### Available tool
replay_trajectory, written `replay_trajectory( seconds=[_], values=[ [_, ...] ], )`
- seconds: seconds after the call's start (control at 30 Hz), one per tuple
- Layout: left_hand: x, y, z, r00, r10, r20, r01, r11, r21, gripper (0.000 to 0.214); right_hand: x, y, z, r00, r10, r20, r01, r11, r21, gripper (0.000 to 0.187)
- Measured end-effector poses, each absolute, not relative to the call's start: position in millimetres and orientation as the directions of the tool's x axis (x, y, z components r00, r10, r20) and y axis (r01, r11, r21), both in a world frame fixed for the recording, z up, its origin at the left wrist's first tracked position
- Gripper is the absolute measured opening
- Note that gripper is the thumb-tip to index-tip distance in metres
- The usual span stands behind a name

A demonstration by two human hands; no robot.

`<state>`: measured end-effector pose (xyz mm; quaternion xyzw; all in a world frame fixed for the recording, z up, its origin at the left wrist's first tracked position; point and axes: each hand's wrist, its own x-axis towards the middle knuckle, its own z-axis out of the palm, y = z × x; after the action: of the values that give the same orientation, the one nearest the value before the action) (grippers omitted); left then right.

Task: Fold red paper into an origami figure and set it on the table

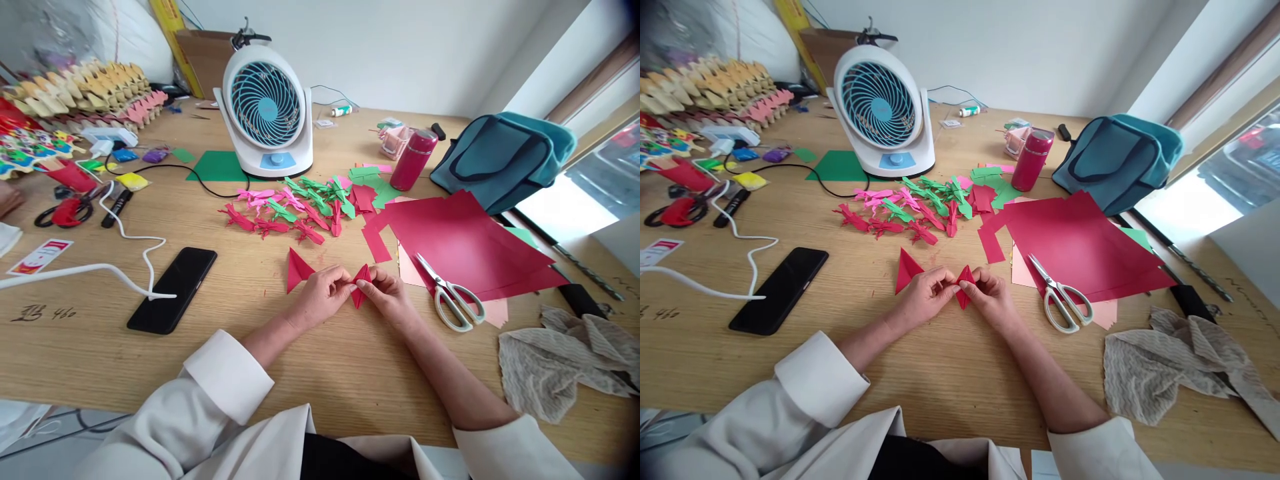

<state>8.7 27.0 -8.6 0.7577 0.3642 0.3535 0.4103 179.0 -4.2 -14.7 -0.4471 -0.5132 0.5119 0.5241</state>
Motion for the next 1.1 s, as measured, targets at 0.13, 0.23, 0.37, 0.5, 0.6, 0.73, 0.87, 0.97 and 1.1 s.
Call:
replay_trajectory(
  seconds=[0.13, 0.23, 0.37, 0.5, 0.6, 0.73, 0.87, 0.97, 1.1],
  values=[
    [8.0, 27.9, -8.2, 0.481, 0.862, 0.162, 0.207, -0.291, 0.934, 0.019, 179.7, -6.6, -8.6, -0.059, 0.998, 0.028, -0.070, 0.024, -0.997, 0.034],
    [7.4, 28.6, -8.3, 0.474, 0.866, 0.160, 0.143, -0.256, 0.956, 0.020, 180.7, -8.7, -6.7, -0.110, 0.994, 0.003, -0.049, -0.003, -0.999, 0.033],
    [7.4, 29.2, -8.5, 0.463, 0.864, 0.197, 0.126, -0.285, 0.950, 0.022, 180.8, -9.1, -9.8, -0.147, 0.989, 0.034, -0.029, 0.031, -0.999, 0.033],
    [7.7, 28.4, -8.5, 0.469, 0.853, 0.229, 0.129, -0.322, 0.938, 0.017, 179.7, -8.7, -15.1, -0.096, 0.986, 0.139, -0.005, 0.139, -0.990, 0.032],
    [7.5, 26.6, -7.2, 0.459, 0.842, 0.285, 0.147, -0.388, 0.910, 0.012, 179.3, -9.6, -16.5, -0.056, 0.978, 0.200, 0.054, 0.203, -0.978, 0.031],
    [5.8, 25.2, -5.9, 0.436, 0.793, 0.426, 0.204, -0.548, 0.811, 0.011, 180.5, -11.5, -14.9, -0.029, 0.958, 0.284, 0.121, 0.285, -0.951, 0.021],
    [2.2, 25.2, -7.1, 0.451, 0.691, 0.565, 0.243, -0.704, 0.667, 0.006, 182.7, -13.1, -11.2, -0.048, 0.903, 0.426, 0.242, 0.424, -0.872, 0.005],
    [-0.2, 24.7, -7.2, 0.457, 0.618, 0.640, 0.271, -0.782, 0.561, 0.011, 183.6, -14.7, -6.3, -0.091, 0.839, 0.536, 0.319, 0.535, -0.782, 0.013],
    [-1.9, 23.8, -4.7, 0.481, 0.573, 0.663, 0.313, -0.819, 0.481, 0.013, 183.7, -17.2, -0.1, -0.132, 0.784, 0.607, 0.396, 0.603, -0.693, 0.022]
  ],
)
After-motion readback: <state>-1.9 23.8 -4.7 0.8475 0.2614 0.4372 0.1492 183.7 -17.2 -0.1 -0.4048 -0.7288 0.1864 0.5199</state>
